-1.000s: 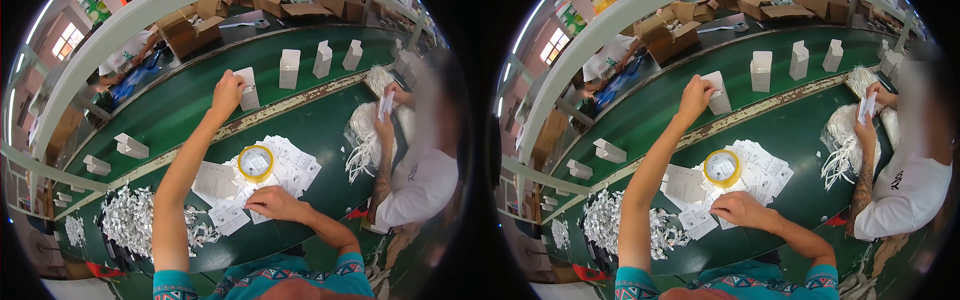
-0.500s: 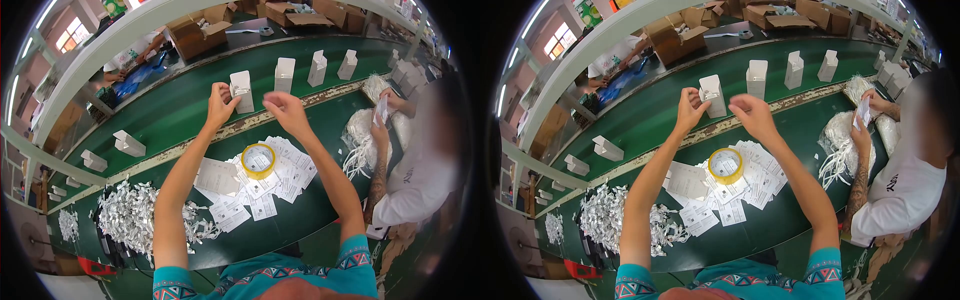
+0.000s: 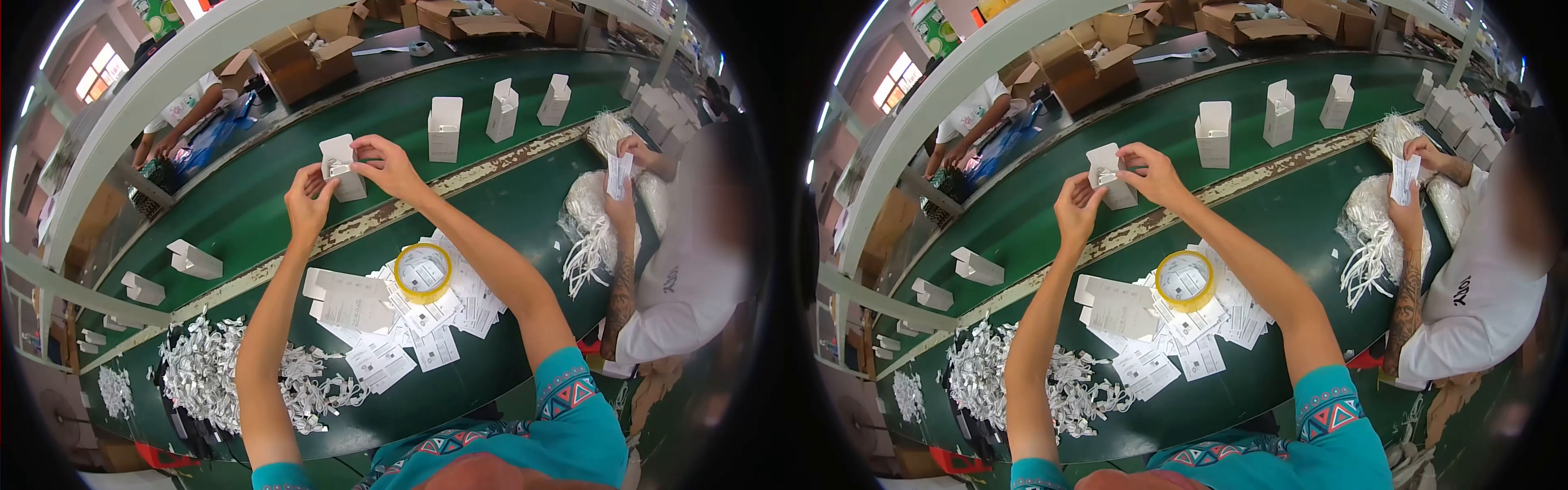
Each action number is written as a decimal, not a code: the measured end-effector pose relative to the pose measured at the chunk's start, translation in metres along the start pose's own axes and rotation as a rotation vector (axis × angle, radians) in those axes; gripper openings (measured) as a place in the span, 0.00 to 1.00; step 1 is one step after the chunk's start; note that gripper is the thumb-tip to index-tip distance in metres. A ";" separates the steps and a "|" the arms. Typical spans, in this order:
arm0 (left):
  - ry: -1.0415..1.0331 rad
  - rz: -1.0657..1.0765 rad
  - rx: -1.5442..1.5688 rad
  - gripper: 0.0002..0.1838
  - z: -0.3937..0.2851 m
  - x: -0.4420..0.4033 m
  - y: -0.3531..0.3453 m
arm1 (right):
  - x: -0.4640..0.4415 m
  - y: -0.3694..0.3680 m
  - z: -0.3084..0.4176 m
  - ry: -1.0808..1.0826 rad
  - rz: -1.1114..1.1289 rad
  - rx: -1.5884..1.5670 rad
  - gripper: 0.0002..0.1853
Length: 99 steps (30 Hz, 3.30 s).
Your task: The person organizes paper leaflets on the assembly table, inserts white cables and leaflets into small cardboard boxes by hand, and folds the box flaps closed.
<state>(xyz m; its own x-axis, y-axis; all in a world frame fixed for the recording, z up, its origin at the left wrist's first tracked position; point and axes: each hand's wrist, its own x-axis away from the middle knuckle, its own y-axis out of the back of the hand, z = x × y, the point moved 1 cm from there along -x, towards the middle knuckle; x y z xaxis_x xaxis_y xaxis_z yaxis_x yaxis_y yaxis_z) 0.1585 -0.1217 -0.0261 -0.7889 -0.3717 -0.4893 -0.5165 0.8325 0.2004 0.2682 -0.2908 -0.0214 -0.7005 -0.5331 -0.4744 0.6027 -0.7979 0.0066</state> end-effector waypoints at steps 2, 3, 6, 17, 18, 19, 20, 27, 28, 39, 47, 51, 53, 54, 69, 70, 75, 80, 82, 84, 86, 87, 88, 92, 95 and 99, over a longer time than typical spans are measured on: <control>-0.033 -0.053 -0.070 0.22 0.001 0.005 0.003 | 0.000 0.000 -0.004 0.007 0.002 0.038 0.21; -0.066 -0.073 -0.055 0.21 0.002 0.007 0.001 | -0.002 -0.004 -0.007 0.022 0.008 0.069 0.20; -0.318 -0.119 -0.338 0.16 0.004 0.011 0.005 | -0.004 -0.008 -0.013 0.161 0.068 0.231 0.15; 0.164 0.119 0.115 0.08 0.006 -0.012 0.040 | -0.019 -0.021 -0.007 -0.068 0.171 -0.014 0.09; 0.209 0.138 0.157 0.07 0.008 -0.012 0.041 | -0.018 -0.024 -0.001 -0.056 0.194 -0.001 0.12; 0.214 0.137 0.157 0.07 0.007 -0.011 0.042 | -0.023 -0.023 -0.026 0.111 0.251 0.164 0.13; 0.220 0.138 0.099 0.07 0.005 -0.010 0.042 | -0.021 -0.023 -0.026 0.106 0.254 0.161 0.13; 0.322 -0.028 0.246 0.15 -0.020 -0.008 0.042 | -0.022 -0.038 0.001 -0.016 0.208 0.076 0.16; 0.321 -0.031 0.246 0.15 -0.014 -0.008 0.044 | -0.022 -0.038 0.000 -0.069 0.231 0.023 0.16; -0.223 0.401 -0.509 0.20 -0.029 0.002 0.091 | -0.024 -0.039 -0.005 0.016 0.447 0.111 0.15; 0.054 0.289 -0.067 0.19 -0.011 0.006 0.101 | -0.042 -0.056 -0.002 0.136 0.534 0.269 0.18; 0.074 0.268 -0.042 0.18 -0.010 0.009 0.108 | -0.039 -0.067 0.009 0.262 0.532 0.407 0.17; 0.074 0.259 -0.028 0.17 -0.011 0.010 0.110 | -0.038 -0.071 0.012 0.292 0.525 0.446 0.17; 0.078 0.255 -0.016 0.17 -0.011 0.011 0.111 | -0.037 -0.074 0.014 0.301 0.530 0.456 0.16; -0.229 0.208 -0.364 0.19 -0.012 0.031 0.131 | -0.024 -0.099 0.021 0.456 0.543 0.634 0.17; -0.227 0.205 -0.364 0.19 -0.015 0.031 0.132 | -0.024 -0.100 0.022 0.473 0.561 0.666 0.17; -0.071 0.202 -0.218 0.19 -0.017 0.033 0.142 | -0.030 -0.112 0.018 0.482 0.565 0.620 0.17; -0.227 0.215 -0.473 0.20 -0.017 0.034 0.154 | -0.025 -0.126 0.022 0.523 0.540 0.666 0.16; -0.266 0.234 -0.598 0.21 -0.019 0.035 0.158 | -0.022 -0.133 0.023 0.502 0.541 0.685 0.17; -0.245 0.260 -0.620 0.21 -0.022 0.038 0.161 | -0.014 -0.139 0.024 0.517 0.523 0.699 0.18; -0.263 0.256 -0.624 0.21 -0.020 0.040 0.165 | -0.015 -0.142 0.025 0.551 0.490 0.716 0.19; -0.276 0.253 -0.624 0.21 -0.018 0.041 0.169 | -0.018 -0.141 0.025 0.570 0.496 0.700 0.20; -0.281 0.245 -0.628 0.21 -0.018 0.040 0.172 | -0.020 -0.143 0.024 0.591 0.506 0.686 0.20; -0.292 0.225 -0.647 0.22 -0.012 0.046 0.181 | -0.016 -0.157 0.014 0.610 0.454 0.620 0.19; -0.275 0.218 -0.663 0.24 -0.007 0.050 0.188 | -0.016 -0.170 0.014 0.663 0.445 0.633 0.18; 0.001 0.107 -0.198 0.31 -0.009 0.051 0.187 | -0.020 -0.175 0.015 0.550 0.468 0.556 0.17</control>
<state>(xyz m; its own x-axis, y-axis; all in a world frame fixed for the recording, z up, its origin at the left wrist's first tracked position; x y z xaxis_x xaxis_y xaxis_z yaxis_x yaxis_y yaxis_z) 0.0188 0.0119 -0.0060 -0.8431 -0.2855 -0.4556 -0.4848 0.7703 0.4144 0.1709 -0.1451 0.0002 -0.0639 -0.7412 -0.6682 0.4091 -0.6302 0.6599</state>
